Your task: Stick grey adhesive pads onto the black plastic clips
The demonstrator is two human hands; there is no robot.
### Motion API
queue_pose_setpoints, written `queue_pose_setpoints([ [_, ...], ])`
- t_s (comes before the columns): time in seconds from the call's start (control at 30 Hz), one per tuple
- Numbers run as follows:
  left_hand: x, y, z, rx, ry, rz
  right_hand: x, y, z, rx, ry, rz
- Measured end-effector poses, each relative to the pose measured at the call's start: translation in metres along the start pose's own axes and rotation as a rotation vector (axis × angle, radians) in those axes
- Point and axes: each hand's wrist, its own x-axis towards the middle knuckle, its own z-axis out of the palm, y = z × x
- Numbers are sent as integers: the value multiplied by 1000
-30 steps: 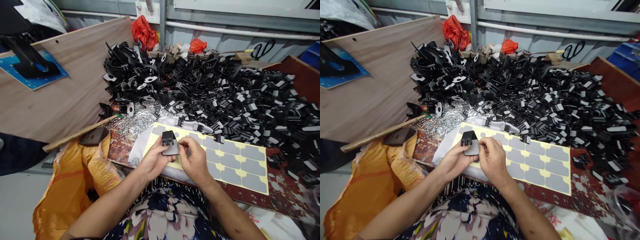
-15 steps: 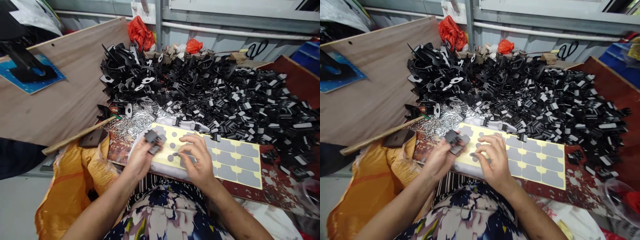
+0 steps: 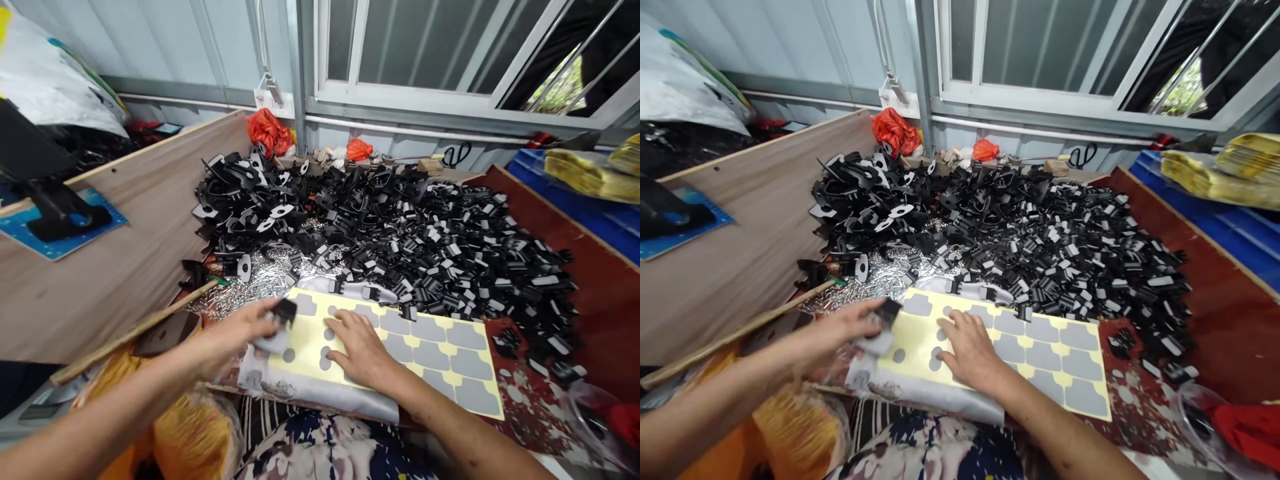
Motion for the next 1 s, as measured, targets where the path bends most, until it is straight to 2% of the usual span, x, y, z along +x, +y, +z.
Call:
queue_pose_setpoints([
  [0.03,6,28,-8,-10,55,107,7,3,-10,49,-38,-23],
  [0.1,18,81,-22,-176,233,466,27,15,-33,160,-89,-30],
  [0.13,22,100,-26,-262,315,628,40,24,-45,184,-71,-17],
  [0.17,25,111,-26,-327,374,758,55,34,-56,163,-15,6],
  [0.2,28,112,-22,-353,393,818,71,45,-66,95,69,32],
  [0.23,30,103,-15,-338,363,794,87,56,-74,-5,156,47],
  [0.27,32,85,-4,-298,285,705,103,66,-79,-111,215,44],
  [0.3,35,61,9,-239,174,537,118,75,-82,-202,229,25],
  [0.37,42,5,36,-166,-112,150,143,89,-81,-304,149,-34],
  [0.4,46,-22,48,-173,-187,60,152,93,-79,-318,94,-58],
  [0.47,54,-60,66,-206,-249,47,163,100,-75,-321,21,-71],
  [0.5,58,-71,70,-219,-243,93,165,101,-74,-314,25,-59],
  [0.53,61,-75,72,-220,-216,155,164,101,-74,-288,73,-39],
  [0.6,65,-71,71,-192,-89,294,157,92,-73,-140,274,21],
  [0.67,67,-59,68,-152,97,437,143,71,-69,195,491,104],
  [0.7,67,-53,66,-137,182,515,133,55,-64,415,520,145],
  [0.73,67,-49,65,-125,248,597,123,38,-58,637,469,184],
  [0.77,67,-46,65,-117,289,676,113,20,-51,845,366,221],
  [0.83,65,-44,63,-108,298,773,94,-11,-35,1122,127,265],
  [0.9,60,-45,56,-140,279,742,79,-25,-21,1160,12,260],
  [1.0,45,-45,36,-328,249,505,64,-16,-7,948,45,237],
])
